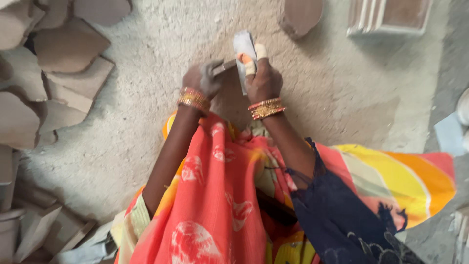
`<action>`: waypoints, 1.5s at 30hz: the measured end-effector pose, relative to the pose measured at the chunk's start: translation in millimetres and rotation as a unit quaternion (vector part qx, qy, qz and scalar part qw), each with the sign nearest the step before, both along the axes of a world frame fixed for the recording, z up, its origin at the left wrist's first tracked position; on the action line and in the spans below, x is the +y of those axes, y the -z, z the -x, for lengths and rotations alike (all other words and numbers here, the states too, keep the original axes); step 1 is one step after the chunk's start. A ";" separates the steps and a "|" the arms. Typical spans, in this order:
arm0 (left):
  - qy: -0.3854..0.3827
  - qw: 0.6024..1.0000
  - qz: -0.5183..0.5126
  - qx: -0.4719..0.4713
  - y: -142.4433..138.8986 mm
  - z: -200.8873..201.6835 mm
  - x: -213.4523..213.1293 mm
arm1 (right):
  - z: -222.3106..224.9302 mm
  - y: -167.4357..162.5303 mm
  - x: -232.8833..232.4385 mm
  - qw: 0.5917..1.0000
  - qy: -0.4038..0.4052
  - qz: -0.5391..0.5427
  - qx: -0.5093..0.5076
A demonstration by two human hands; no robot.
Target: The person sits on the floor and repeatedly smooths the edges and surfaces of small clay tiles using a flat metal tool. They hold each tile with one hand and rub the tool along its edges, then place the tile aside and pick up another from a nearby pile.
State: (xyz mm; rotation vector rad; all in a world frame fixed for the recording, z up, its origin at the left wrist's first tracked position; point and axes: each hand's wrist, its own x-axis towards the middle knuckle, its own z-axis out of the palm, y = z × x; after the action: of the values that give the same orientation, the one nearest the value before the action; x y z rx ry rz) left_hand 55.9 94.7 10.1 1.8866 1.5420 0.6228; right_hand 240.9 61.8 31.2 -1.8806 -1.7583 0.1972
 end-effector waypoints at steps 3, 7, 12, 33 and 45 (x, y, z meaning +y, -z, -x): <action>-0.044 0.997 -0.046 -0.043 13.5 10.2 -9.3 | -7.3 -3.4 20.9 1.000 0.007 0.028 0.008; -0.097 0.995 0.005 0.006 8.1 13.6 -14.7 | -8.5 -17.3 32.4 0.996 0.015 -0.023 0.088; -0.132 0.989 -0.060 -0.010 -27.4 5.7 -4.3 | -5.2 -21.4 43.9 0.969 -0.009 -0.018 0.247; 0.005 0.998 -0.042 -0.050 -16.7 -19.1 5.5 | 0.7 -13.2 33.3 0.991 -0.113 0.045 -0.060; -0.012 0.993 -0.080 -0.087 -6.5 -6.5 4.6 | 22.7 -37.0 28.7 0.992 -0.119 0.031 -0.021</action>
State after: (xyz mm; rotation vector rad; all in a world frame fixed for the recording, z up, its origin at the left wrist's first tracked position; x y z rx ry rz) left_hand 62.5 99.3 16.6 1.8759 1.4420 0.9206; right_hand 218.2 90.5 68.2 -1.7250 -2.0251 0.3055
